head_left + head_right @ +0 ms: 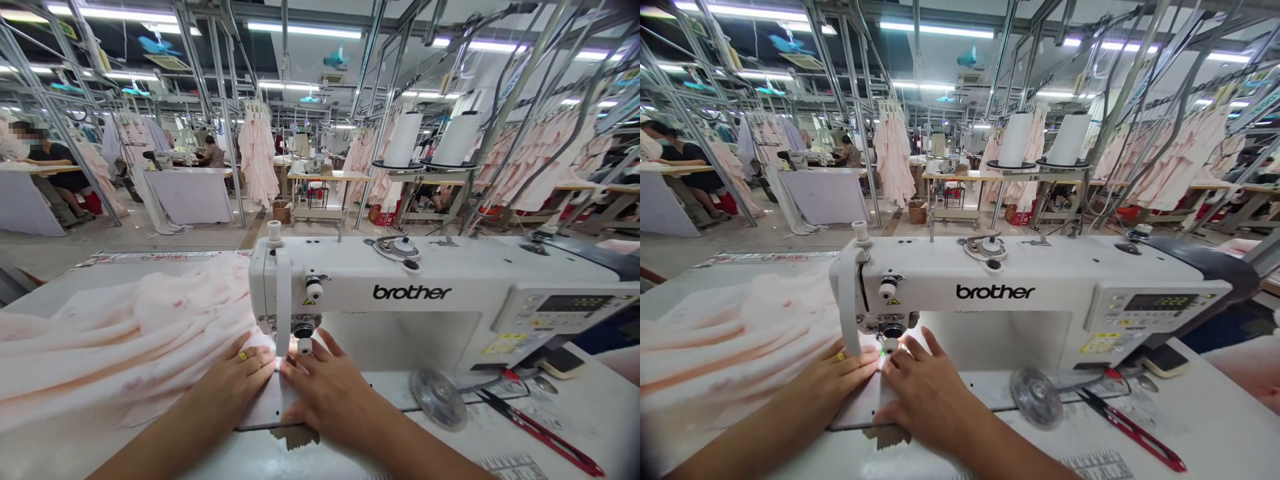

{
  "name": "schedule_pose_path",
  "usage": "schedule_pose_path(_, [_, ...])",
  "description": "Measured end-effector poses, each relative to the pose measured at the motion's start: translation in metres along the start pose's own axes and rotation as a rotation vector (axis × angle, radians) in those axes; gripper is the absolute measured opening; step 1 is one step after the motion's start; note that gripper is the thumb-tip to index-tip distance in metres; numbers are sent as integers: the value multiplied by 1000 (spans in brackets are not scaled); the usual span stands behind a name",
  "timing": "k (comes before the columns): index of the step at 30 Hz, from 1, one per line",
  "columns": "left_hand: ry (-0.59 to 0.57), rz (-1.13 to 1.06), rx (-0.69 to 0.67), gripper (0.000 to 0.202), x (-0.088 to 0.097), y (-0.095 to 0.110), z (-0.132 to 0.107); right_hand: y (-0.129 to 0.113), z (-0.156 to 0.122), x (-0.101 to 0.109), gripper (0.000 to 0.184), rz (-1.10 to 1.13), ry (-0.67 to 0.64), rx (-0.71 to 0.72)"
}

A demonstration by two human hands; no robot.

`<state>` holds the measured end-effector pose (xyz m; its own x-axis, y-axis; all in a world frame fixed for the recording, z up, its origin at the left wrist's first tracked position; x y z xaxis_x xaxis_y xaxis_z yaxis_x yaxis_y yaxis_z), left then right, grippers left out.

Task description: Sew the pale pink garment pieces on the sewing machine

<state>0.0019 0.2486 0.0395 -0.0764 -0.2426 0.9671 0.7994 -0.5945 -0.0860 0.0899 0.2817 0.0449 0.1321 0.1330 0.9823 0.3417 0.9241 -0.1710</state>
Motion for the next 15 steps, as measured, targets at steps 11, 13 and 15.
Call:
schedule_pose_path(11, [-60, 53, 86, 46, -14, -19, 7, 10, 2, 3, 50, 107, -67, -111])
schedule_pose_path(13, [-44, 57, 103, 47, -16, -19, 6, 12, 2, 2, 48, 109, -54, -109])
schedule_pose_path(15, [-30, 49, 96, 47, -16, -17, 6, 13, 2, 3, 45, 104, -31, -100])
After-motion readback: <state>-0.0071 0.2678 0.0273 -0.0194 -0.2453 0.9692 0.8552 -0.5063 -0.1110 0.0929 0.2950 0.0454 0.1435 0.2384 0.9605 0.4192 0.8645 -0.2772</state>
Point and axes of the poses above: each hand's wrist, its own z-axis towards the middle knuckle, its own x-axis out of the back of the hand, y = z × x, the point moved 10 cm from there along z, towards the middle knuckle, and after that the axes turned 9 degrees about -y, right-handed, at the moved point
